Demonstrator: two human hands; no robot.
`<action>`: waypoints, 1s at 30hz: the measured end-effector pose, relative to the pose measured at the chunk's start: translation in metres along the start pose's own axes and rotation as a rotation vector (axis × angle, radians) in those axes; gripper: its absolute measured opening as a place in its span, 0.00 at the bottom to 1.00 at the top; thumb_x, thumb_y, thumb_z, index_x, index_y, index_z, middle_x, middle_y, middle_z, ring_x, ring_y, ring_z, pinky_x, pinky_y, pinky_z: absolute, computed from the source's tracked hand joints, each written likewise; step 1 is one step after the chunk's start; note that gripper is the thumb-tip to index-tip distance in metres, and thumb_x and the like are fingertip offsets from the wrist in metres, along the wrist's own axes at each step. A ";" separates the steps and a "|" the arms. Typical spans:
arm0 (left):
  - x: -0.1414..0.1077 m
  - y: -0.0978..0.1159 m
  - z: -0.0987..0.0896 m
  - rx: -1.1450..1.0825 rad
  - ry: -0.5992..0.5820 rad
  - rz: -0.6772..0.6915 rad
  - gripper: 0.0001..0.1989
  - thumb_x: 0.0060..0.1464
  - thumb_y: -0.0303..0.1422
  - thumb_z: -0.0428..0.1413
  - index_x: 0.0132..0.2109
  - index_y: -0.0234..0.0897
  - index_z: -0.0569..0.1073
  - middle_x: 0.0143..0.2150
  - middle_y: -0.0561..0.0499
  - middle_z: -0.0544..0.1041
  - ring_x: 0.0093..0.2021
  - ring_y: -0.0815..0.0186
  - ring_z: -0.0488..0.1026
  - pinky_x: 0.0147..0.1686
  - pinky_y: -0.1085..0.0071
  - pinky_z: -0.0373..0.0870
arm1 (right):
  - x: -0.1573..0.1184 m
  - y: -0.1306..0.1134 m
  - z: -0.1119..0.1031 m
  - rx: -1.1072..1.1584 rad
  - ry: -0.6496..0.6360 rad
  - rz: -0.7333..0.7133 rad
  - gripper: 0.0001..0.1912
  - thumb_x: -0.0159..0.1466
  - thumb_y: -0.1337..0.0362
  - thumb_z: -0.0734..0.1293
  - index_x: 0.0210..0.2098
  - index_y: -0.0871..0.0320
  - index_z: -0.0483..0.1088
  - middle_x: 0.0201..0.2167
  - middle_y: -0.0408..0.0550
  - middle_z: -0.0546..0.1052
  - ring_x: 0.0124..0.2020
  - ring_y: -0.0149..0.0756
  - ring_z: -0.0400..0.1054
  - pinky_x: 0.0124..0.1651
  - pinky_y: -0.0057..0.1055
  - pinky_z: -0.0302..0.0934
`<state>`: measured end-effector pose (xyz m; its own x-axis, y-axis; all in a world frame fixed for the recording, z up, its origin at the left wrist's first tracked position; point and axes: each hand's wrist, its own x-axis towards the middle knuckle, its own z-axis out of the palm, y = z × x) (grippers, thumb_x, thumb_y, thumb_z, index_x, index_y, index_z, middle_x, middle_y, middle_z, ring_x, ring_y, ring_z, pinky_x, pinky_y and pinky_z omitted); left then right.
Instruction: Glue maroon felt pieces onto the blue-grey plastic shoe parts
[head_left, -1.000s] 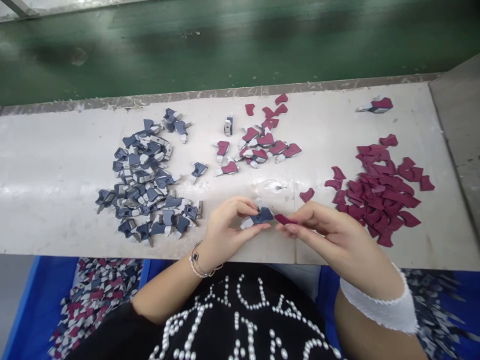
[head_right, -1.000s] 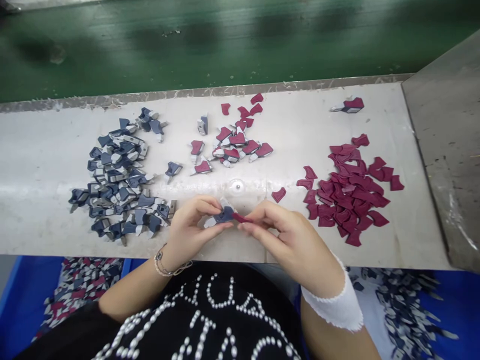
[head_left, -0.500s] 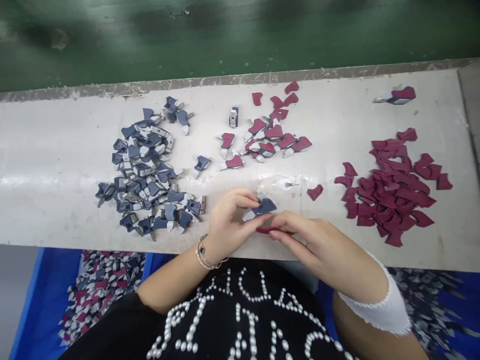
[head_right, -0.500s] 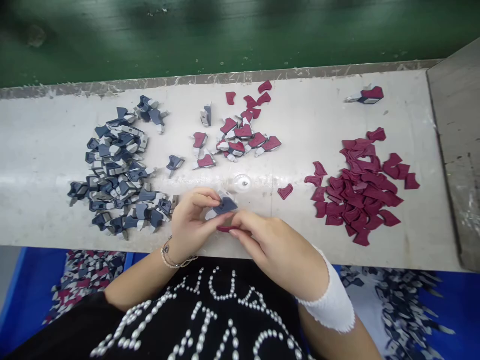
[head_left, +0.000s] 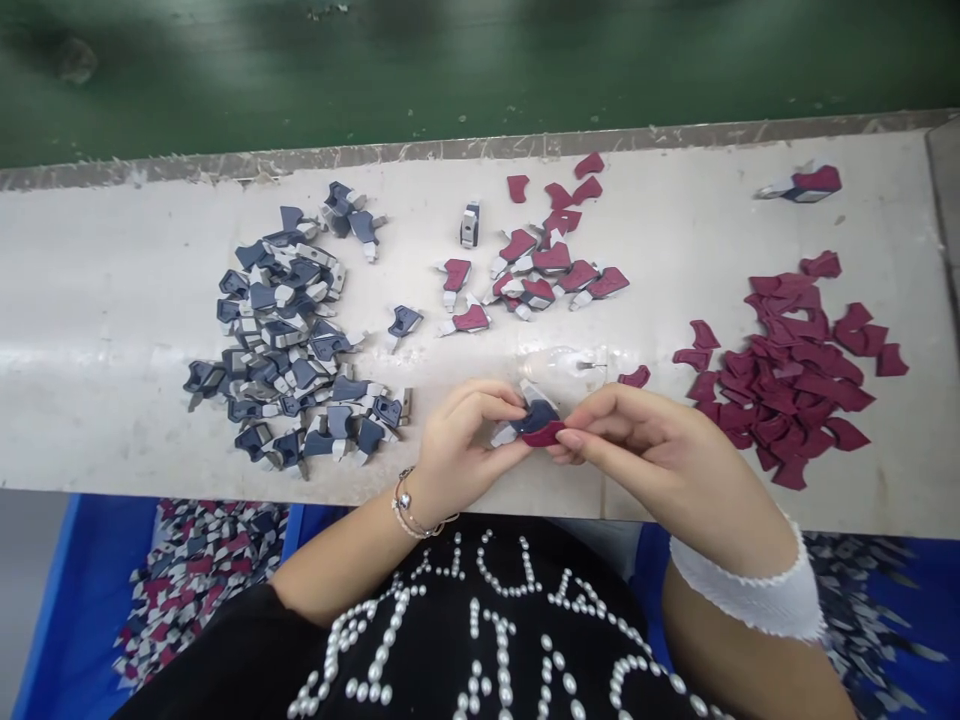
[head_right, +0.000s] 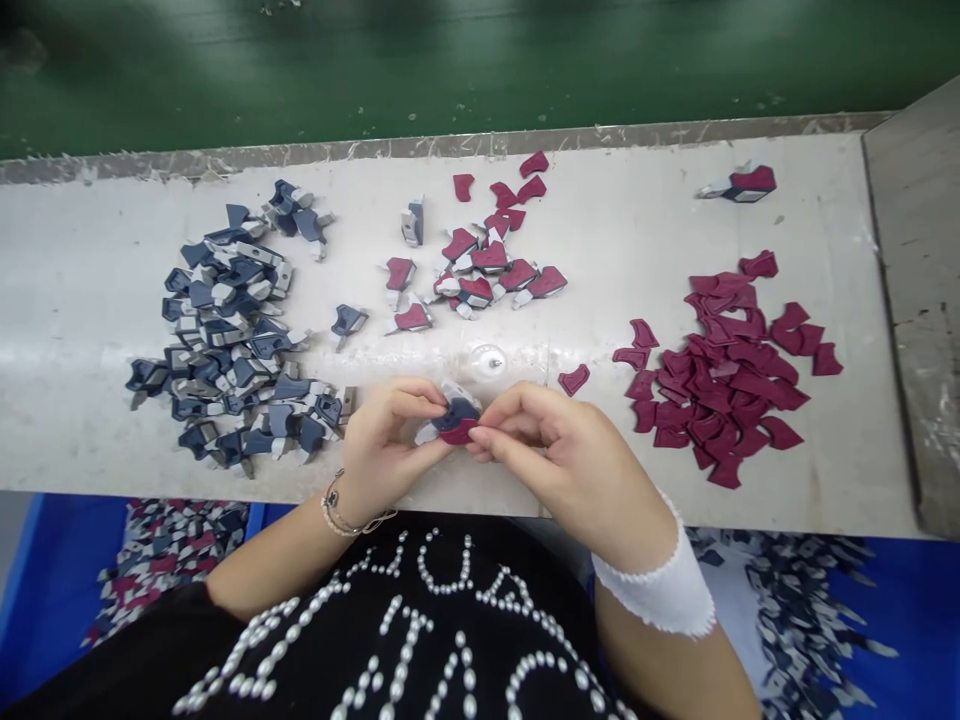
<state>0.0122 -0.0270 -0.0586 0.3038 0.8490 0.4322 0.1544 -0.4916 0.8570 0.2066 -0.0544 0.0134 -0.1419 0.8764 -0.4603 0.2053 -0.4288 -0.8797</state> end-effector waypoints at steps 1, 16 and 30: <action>0.000 0.000 0.000 0.015 -0.009 0.020 0.14 0.49 0.28 0.68 0.40 0.35 0.72 0.39 0.49 0.78 0.41 0.68 0.78 0.41 0.71 0.79 | 0.002 0.001 0.000 -0.005 -0.001 0.011 0.08 0.65 0.56 0.71 0.34 0.53 0.73 0.31 0.41 0.81 0.34 0.31 0.77 0.37 0.24 0.69; 0.003 0.003 0.002 0.061 -0.030 0.121 0.15 0.50 0.33 0.68 0.41 0.35 0.72 0.38 0.50 0.79 0.38 0.69 0.78 0.39 0.71 0.81 | 0.007 0.010 0.000 -0.086 0.080 -0.066 0.11 0.65 0.55 0.70 0.31 0.54 0.72 0.30 0.39 0.76 0.32 0.29 0.69 0.35 0.26 0.63; 0.004 0.003 0.000 -0.071 -0.052 0.105 0.16 0.46 0.30 0.70 0.40 0.35 0.73 0.37 0.50 0.79 0.38 0.69 0.79 0.39 0.72 0.81 | 0.008 0.009 -0.005 -0.026 -0.001 -0.074 0.11 0.65 0.55 0.70 0.43 0.53 0.74 0.38 0.45 0.78 0.35 0.34 0.71 0.36 0.29 0.67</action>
<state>0.0142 -0.0252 -0.0544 0.3633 0.7816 0.5071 0.0525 -0.5606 0.8264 0.2126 -0.0504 0.0020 -0.1585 0.9054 -0.3939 0.2191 -0.3567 -0.9082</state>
